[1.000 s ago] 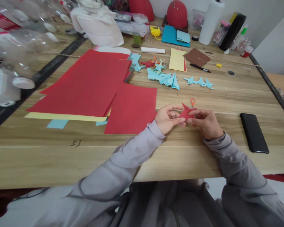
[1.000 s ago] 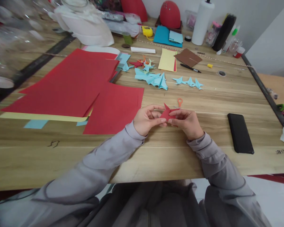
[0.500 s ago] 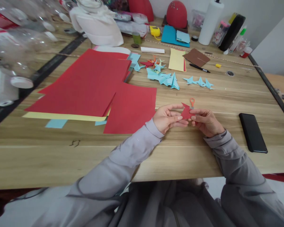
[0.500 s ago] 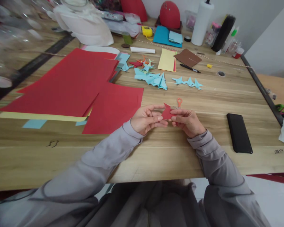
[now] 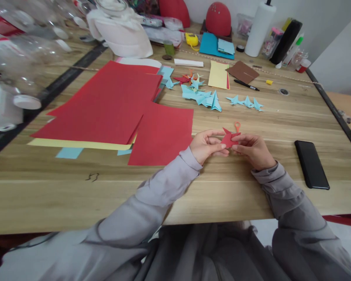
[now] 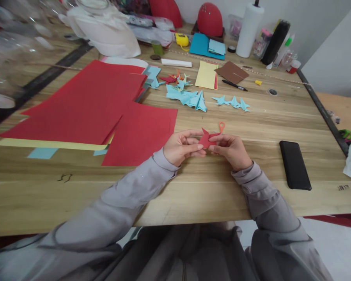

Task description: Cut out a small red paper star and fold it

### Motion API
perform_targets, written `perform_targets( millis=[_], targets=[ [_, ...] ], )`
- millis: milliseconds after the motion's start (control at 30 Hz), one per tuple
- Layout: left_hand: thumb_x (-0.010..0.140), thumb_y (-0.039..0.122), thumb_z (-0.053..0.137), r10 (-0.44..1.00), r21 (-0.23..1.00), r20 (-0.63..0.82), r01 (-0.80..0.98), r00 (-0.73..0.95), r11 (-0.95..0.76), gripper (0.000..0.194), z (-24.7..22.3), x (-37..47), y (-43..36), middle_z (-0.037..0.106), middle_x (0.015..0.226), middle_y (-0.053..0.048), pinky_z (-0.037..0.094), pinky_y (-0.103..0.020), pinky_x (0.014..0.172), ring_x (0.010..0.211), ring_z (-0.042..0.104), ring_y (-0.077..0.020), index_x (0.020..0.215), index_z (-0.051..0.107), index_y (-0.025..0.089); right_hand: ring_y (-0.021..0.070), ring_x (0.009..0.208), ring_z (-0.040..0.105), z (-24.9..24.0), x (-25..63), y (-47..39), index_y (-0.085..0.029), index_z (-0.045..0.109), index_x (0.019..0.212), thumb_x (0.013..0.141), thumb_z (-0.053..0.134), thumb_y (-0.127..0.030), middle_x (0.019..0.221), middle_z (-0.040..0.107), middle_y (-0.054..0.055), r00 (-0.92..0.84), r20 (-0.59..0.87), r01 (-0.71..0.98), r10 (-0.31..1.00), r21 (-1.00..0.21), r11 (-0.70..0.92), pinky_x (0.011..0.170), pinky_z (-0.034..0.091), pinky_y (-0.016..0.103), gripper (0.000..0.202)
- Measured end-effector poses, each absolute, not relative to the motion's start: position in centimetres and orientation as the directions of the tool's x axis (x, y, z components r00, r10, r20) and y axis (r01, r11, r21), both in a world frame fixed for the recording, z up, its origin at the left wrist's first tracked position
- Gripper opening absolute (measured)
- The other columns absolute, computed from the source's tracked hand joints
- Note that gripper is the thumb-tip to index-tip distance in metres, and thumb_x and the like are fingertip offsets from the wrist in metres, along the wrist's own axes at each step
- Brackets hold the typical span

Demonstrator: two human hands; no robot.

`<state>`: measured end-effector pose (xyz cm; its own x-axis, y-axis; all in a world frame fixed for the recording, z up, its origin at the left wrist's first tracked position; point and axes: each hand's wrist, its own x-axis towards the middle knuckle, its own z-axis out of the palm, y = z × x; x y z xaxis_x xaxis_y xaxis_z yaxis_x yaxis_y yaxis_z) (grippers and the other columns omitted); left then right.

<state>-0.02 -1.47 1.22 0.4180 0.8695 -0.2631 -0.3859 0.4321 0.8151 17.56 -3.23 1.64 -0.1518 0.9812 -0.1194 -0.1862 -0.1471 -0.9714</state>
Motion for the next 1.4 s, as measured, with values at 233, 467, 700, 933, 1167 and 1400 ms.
perform_targets(
  millis=[233,467,700,933,1167,1400],
  targets=[
    [0.049,0.019,0.086,0.884,0.878,-0.187,-0.331,0.429,0.346,0.056,0.6,0.4,-1.7,0.071,0.065,-0.007,0.056,-0.027,0.055,0.058,0.069,-0.0188,0.095,0.057,0.008,0.0104,0.053,0.061,1.5,17.3,-3.4,-0.018,0.074,0.075,0.052,0.086,-0.022,0.063,0.069,0.000,-0.181,-0.110,-0.152,0.977,-0.979,-0.139,0.054,0.051,0.025,0.027],
    [0.049,0.021,0.087,0.879,0.867,-0.162,-0.361,0.449,0.344,0.060,0.5,0.1,-1.6,0.071,0.063,-0.006,0.057,-0.029,0.056,0.056,0.069,-0.0191,0.099,0.055,0.009,0.0092,0.050,0.059,1.8,17.1,-3.5,-0.019,0.074,0.073,0.049,0.086,-0.020,0.061,0.068,-0.001,-0.153,-0.156,-0.219,0.976,-0.958,-0.187,0.051,0.049,0.024,0.027],
    [0.051,0.017,0.086,0.843,0.807,-0.178,-0.414,0.507,0.420,0.065,1.1,-0.2,-1.6,0.072,0.067,-0.006,0.059,-0.032,0.059,0.057,0.070,-0.0201,0.106,0.053,0.010,0.0080,0.047,0.056,2.5,17.1,-3.5,-0.020,0.073,0.070,0.047,0.085,-0.018,0.060,0.067,-0.002,-0.161,-0.239,-0.289,0.958,-0.916,-0.277,0.048,0.047,0.024,0.026],
    [0.053,0.011,0.083,0.854,0.760,-0.229,-0.462,0.468,0.457,0.065,1.6,-0.1,-1.6,0.073,0.071,-0.008,0.059,-0.034,0.062,0.060,0.070,-0.0205,0.111,0.053,0.009,0.0058,0.049,0.056,2.5,17.5,-3.0,-0.020,0.073,0.068,0.046,0.084,-0.016,0.064,0.068,-0.003,-0.103,-0.268,-0.329,0.958,-0.900,-0.287,0.048,0.046,0.020,0.024],
    [0.050,0.018,0.085,0.902,0.852,-0.175,-0.399,0.395,0.340,0.057,1.0,0.1,-1.5,0.067,0.058,0.000,0.058,-0.034,0.062,0.053,0.067,-0.0171,0.099,0.058,0.009,0.0060,0.052,0.056,1.9,17.5,-3.0,-0.020,0.072,0.071,0.050,0.083,-0.017,0.075,0.070,-0.002,-0.108,-0.230,-0.298,0.967,-0.921,-0.252,0.052,0.047,0.022,0.024],
    [0.052,0.020,0.084,0.890,0.890,-0.131,-0.344,0.437,0.300,0.064,0.8,0.2,-1.6,0.066,0.056,0.001,0.058,-0.032,0.059,0.054,0.068,-0.0180,0.107,0.055,0.010,0.0083,0.054,0.059,1.7,17.4,-3.1,-0.018,0.070,0.074,0.048,0.086,-0.019,0.068,0.070,-0.002,-0.119,-0.207,-0.220,0.971,-0.948,-0.229,0.055,0.048,0.024,0.030]
  ],
)
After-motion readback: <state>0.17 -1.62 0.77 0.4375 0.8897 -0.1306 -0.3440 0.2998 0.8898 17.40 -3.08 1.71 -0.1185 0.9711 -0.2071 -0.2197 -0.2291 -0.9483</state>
